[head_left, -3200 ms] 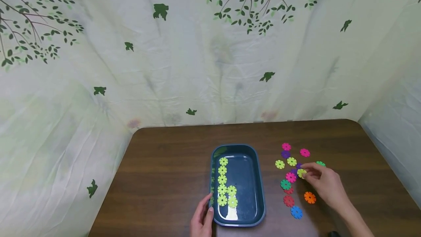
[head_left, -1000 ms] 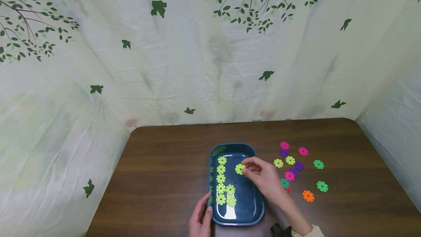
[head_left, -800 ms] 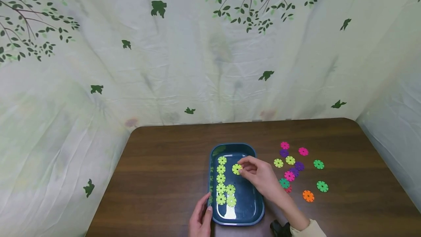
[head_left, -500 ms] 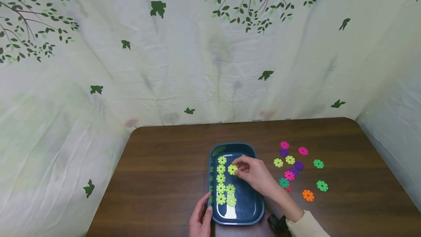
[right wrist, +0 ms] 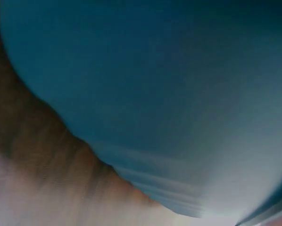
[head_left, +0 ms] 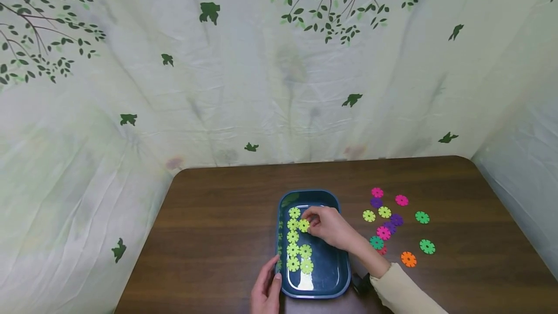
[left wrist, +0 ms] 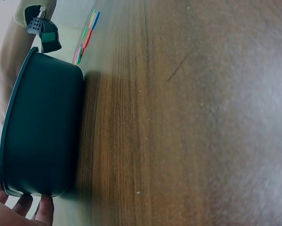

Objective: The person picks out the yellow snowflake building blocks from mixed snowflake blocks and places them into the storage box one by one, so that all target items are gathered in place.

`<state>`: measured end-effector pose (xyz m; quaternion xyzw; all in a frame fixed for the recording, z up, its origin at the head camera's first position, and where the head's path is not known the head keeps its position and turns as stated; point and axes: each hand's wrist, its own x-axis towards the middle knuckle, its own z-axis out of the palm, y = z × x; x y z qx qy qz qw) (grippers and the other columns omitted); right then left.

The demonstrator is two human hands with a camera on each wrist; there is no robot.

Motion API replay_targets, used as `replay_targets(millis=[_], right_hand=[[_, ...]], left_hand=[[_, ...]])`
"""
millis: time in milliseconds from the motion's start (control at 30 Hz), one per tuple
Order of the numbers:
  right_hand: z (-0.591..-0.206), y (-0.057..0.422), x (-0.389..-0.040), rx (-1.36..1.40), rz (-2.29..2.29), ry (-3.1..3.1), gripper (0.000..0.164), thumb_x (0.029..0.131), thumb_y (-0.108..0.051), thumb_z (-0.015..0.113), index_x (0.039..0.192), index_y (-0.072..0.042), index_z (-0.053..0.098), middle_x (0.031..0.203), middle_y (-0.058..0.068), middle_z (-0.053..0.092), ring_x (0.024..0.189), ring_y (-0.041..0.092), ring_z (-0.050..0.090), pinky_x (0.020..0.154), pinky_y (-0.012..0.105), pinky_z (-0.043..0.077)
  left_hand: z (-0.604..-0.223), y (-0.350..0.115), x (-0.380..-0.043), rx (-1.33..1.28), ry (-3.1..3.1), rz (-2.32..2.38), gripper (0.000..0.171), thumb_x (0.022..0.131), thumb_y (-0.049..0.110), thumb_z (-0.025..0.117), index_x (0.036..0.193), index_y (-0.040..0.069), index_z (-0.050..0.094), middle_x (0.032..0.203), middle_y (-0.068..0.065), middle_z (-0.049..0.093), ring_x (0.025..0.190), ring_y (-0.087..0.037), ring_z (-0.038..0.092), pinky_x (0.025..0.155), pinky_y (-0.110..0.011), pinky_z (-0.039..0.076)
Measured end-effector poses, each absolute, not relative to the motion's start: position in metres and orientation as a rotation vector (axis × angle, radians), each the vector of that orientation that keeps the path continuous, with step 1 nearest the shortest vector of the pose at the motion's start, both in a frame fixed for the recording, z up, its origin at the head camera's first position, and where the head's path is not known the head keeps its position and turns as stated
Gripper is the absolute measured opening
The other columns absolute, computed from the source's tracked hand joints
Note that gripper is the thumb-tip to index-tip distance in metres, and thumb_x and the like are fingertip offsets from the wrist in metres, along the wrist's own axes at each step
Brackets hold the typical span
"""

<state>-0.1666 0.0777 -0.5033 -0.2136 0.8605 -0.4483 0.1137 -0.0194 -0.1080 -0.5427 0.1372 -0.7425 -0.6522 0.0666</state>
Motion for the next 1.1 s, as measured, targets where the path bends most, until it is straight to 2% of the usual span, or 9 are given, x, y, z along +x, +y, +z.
replay_targets(millis=[400, 733, 1100], right_hand=[[-0.5047, 0.0731, -0.1756, -0.801, -1.107, 2.521, 0.024, 0.085, 0.008, 0.061, 0.106, -0.002, 0.068, 0.088, 0.004, 0.064, 0.077, 0.013, 0.055, 0.071, 0.029, 0.051], [-0.5059, 0.0701, -0.1732, -0.806, -1.032, 2.486, 0.021, 0.085, 0.006, 0.066, 0.105, -0.001, 0.07, 0.085, 0.006, 0.062, 0.073, 0.015, 0.053, 0.066, 0.028, 0.047], [-0.5076, 0.0688, -0.1736, -0.844, -0.976, 2.517, 0.019, 0.085, 0.004, 0.068, 0.102, -0.004, 0.07, 0.086, 0.003, 0.063, 0.073, 0.012, 0.052, 0.067, 0.028, 0.047]], left_hand=[[-0.5405, -0.1075, -0.0203, 0.441, -2.261, -1.961, 0.039, 0.093, -0.005, 0.053, 0.13, 0.006, 0.061, 0.132, -0.021, 0.059, 0.123, -0.031, 0.054, 0.091, -0.014, 0.042], [-0.5415, -0.1082, -0.0195, 0.426, -2.248, -1.969, 0.039, 0.093, -0.005, 0.053, 0.13, 0.006, 0.061, 0.132, -0.021, 0.059, 0.123, -0.031, 0.054, 0.091, -0.014, 0.042], [-0.54, -0.108, -0.0196, 0.444, -2.25, -1.972, 0.04, 0.093, -0.006, 0.052, 0.13, 0.007, 0.06, 0.133, -0.02, 0.058, 0.124, -0.031, 0.053, 0.092, -0.013, 0.041]])
